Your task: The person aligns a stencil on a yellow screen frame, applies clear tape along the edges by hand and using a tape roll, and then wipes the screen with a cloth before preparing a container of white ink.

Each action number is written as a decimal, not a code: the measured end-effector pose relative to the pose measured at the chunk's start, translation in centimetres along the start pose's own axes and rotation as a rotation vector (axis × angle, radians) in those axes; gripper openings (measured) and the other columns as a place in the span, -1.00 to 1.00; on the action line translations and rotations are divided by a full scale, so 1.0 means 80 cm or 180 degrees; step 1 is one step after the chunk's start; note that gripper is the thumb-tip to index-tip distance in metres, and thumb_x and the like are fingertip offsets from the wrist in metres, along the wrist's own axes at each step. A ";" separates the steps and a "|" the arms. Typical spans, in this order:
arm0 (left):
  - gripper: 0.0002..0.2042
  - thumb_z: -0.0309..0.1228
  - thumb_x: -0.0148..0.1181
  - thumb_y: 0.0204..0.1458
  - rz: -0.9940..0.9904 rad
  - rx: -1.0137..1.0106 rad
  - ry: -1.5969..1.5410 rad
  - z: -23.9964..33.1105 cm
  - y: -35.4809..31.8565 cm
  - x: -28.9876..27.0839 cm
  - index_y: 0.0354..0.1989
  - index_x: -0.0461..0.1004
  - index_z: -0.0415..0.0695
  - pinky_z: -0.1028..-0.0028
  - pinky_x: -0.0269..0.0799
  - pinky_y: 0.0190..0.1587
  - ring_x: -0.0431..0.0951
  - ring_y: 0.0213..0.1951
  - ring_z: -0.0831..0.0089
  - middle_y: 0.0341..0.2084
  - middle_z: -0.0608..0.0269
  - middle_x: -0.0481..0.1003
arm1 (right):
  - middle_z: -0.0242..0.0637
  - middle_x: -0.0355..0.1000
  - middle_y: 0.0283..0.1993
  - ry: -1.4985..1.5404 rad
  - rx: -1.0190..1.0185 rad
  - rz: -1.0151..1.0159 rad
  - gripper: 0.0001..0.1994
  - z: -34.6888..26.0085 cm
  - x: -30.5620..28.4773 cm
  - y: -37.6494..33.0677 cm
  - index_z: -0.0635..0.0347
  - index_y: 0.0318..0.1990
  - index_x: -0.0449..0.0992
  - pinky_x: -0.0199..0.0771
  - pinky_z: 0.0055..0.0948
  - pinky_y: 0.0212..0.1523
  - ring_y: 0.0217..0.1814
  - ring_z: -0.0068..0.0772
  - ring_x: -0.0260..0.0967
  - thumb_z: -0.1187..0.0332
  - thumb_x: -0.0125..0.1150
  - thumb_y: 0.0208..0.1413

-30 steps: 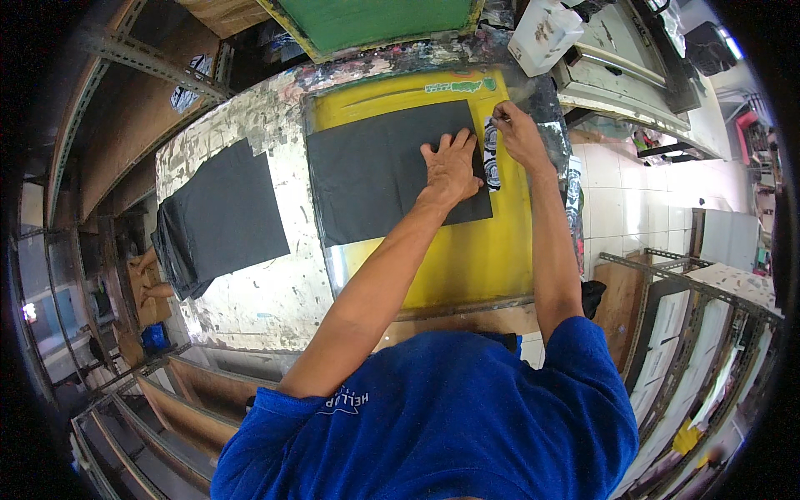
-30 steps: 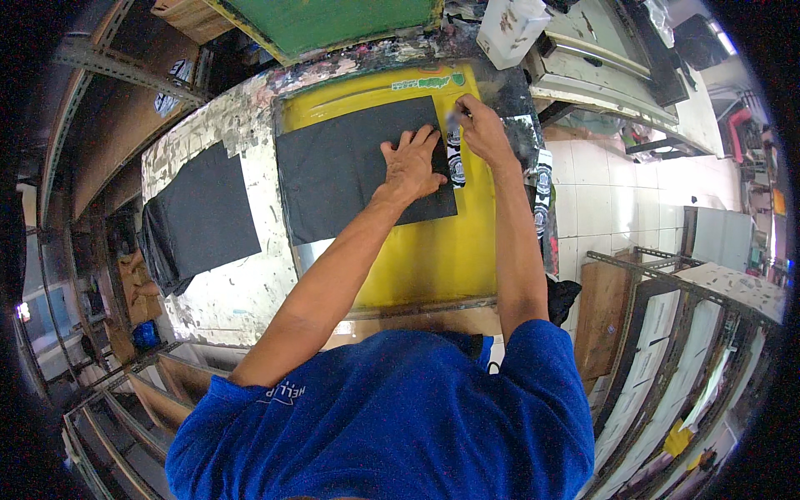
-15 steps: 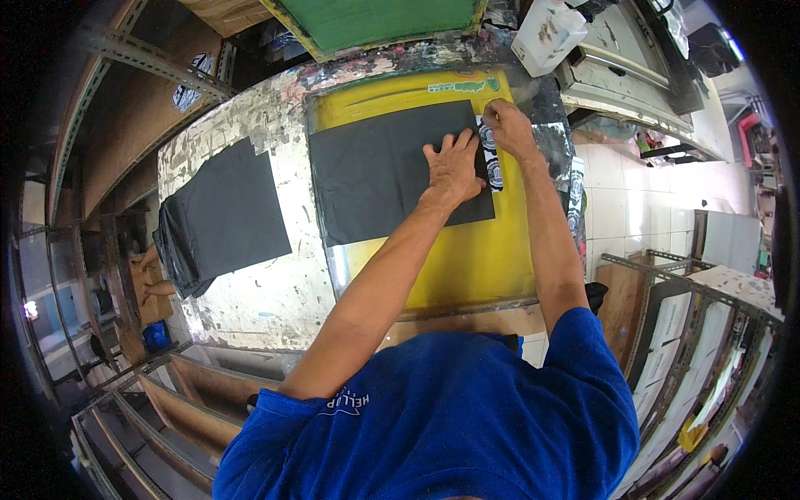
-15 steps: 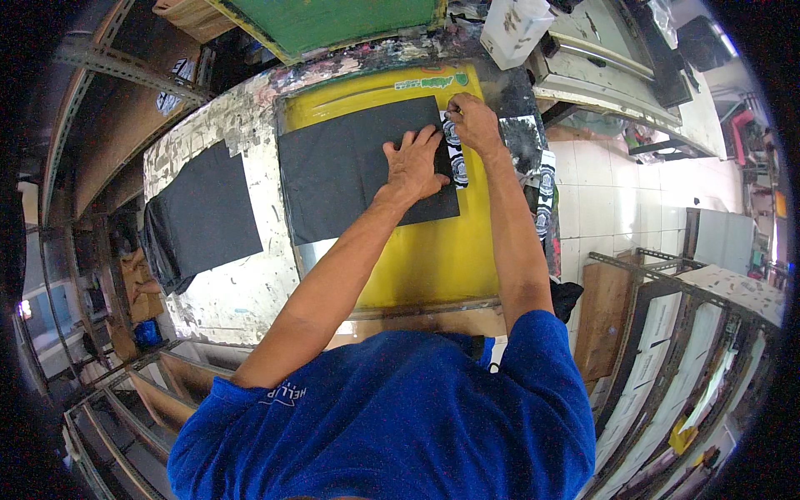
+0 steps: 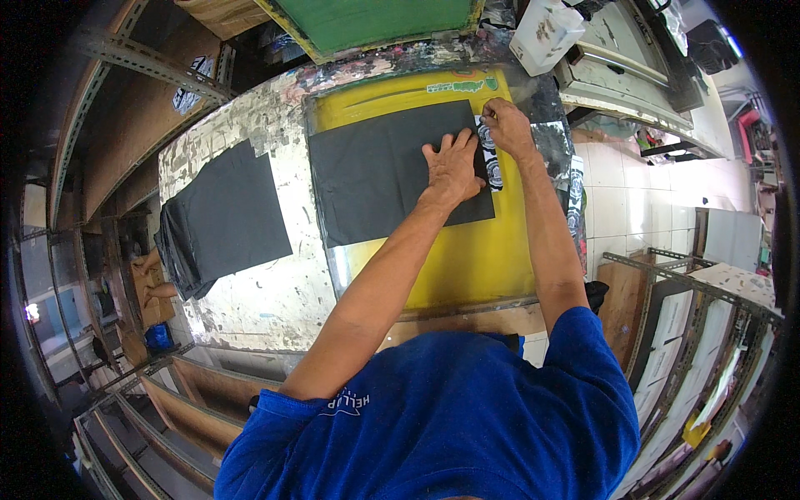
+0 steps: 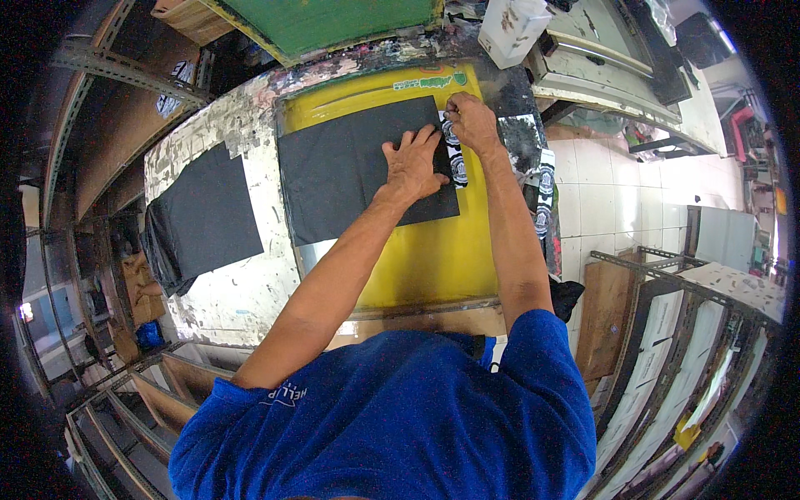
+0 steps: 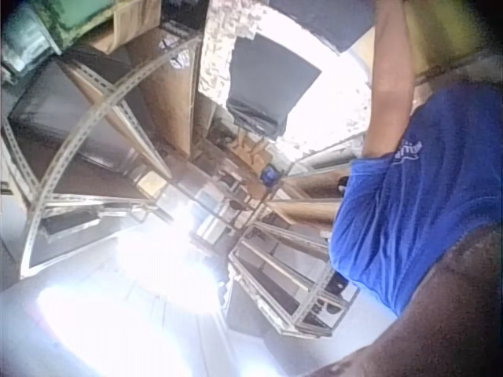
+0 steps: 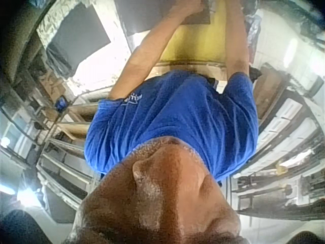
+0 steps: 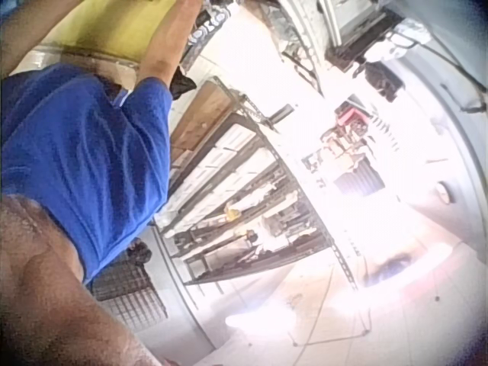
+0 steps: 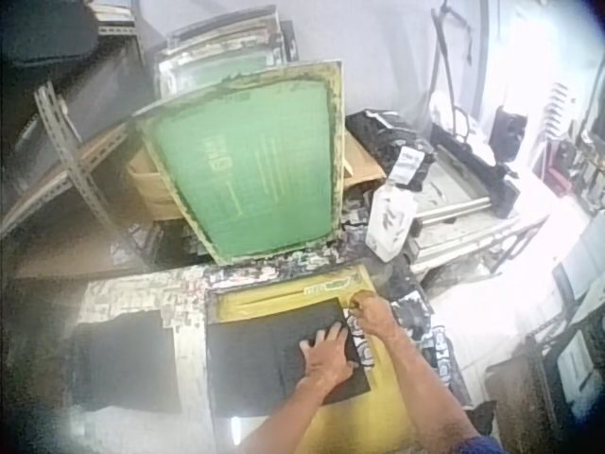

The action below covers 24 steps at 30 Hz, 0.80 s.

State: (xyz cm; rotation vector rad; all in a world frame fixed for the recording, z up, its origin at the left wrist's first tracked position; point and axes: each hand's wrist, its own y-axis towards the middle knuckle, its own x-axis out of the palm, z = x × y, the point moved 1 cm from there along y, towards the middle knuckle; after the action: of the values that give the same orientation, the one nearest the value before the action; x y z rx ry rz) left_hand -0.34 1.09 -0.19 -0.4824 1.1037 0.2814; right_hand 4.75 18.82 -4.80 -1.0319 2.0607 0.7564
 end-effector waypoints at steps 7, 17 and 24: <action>-0.08 -0.13 0.57 -0.27 0.0002 0.0003 -0.0045 0.000 0.000 0.000 0.36 0.28 -0.03 0.04 0.10 0.13 0.24 0.27 0.29 0.33 0.36 0.22 | -0.15 0.51 -0.23 0.0018 0.0003 0.0018 -0.84 -0.003 -0.001 0.000 0.20 -0.28 0.50 0.45 -0.09 -0.08 -0.07 0.03 0.46 0.42 0.34 -0.01; -0.10 -0.13 0.57 -0.27 0.0020 0.0031 -0.0093 0.000 -0.001 0.000 0.34 0.29 -0.05 0.04 0.11 0.13 0.25 0.26 0.28 0.32 0.35 0.24 | -0.14 0.51 -0.25 0.0018 -0.0059 -0.0009 -0.85 0.000 0.000 0.002 0.21 -0.28 0.50 0.45 -0.08 -0.10 -0.09 0.04 0.46 0.45 0.32 -0.02; -0.11 -0.15 0.57 -0.26 0.0034 0.0035 -0.0132 -0.001 -0.002 -0.002 0.33 0.29 -0.05 0.04 0.12 0.13 0.25 0.26 0.28 0.32 0.35 0.23 | -0.14 0.51 -0.27 0.0060 0.0014 0.0030 -0.85 -0.005 -0.002 0.001 0.23 -0.30 0.51 0.44 -0.13 -0.11 -0.12 0.00 0.48 0.45 0.33 -0.02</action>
State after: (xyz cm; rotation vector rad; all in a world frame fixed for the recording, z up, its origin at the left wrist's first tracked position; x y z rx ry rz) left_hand -0.41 0.93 -0.06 -0.4591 1.0674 0.2932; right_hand 4.64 18.64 -4.44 -1.0312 2.0836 0.7495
